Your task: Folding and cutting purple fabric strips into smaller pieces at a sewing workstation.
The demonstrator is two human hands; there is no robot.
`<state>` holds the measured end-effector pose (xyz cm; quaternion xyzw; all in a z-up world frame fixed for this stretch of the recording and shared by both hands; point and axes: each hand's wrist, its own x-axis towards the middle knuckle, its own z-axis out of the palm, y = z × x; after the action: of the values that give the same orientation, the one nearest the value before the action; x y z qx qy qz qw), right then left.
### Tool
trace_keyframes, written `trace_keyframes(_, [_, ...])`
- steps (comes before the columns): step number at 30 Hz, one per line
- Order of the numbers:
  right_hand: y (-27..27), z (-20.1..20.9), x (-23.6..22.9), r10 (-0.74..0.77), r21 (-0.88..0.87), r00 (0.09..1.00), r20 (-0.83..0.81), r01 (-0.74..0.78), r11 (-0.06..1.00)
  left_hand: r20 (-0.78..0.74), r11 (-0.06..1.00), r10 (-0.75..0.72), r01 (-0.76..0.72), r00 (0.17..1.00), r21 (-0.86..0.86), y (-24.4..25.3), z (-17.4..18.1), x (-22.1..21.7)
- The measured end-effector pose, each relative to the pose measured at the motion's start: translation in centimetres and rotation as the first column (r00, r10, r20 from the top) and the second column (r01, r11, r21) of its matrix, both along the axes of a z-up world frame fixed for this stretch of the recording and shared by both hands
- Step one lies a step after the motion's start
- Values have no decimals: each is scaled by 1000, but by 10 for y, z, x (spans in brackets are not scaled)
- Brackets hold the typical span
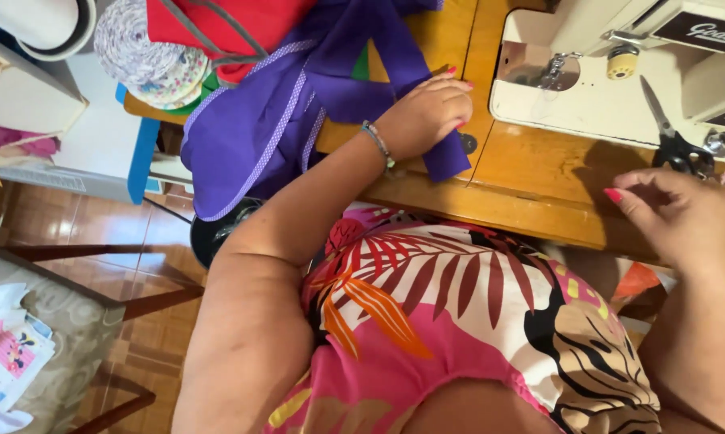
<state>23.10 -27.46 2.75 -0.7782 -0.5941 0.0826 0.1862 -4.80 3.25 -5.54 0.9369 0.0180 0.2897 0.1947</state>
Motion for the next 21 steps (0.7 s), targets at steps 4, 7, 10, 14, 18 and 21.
trace_keyframes(4, [-6, 10, -15, 54, 117, 981, -187, -32, 993, -78, 993, 89, -95, 993, -76, 11, -4, 0])
trace_keyframes(7, [9, 17, -43, -28, 10, 965, -261, 31, 999, 23, 953, 295, -296, 955, 61, 35, -5, -8])
trace_keyframes(10, [46, -12, -62, 180, 50, 946, -270, -173, 984, 170, 776, 569, -594, 805, 211, 47, -1, -27])
trace_keyframes(14, [107, -19, -107, 644, 276, 764, -45, -609, 743, 167, 408, 879, -885, 448, 226, 39, 1, -57])
trace_keyframes(18, [133, -61, -124, 669, 339, 743, -4, -628, 700, -20, 384, 921, -895, 390, 228, 46, -17, -64])
trace_keyframes(21, [134, -64, -121, 647, 492, 762, -36, -550, 675, -126, 388, 921, -894, 368, 223, 50, -17, -63])
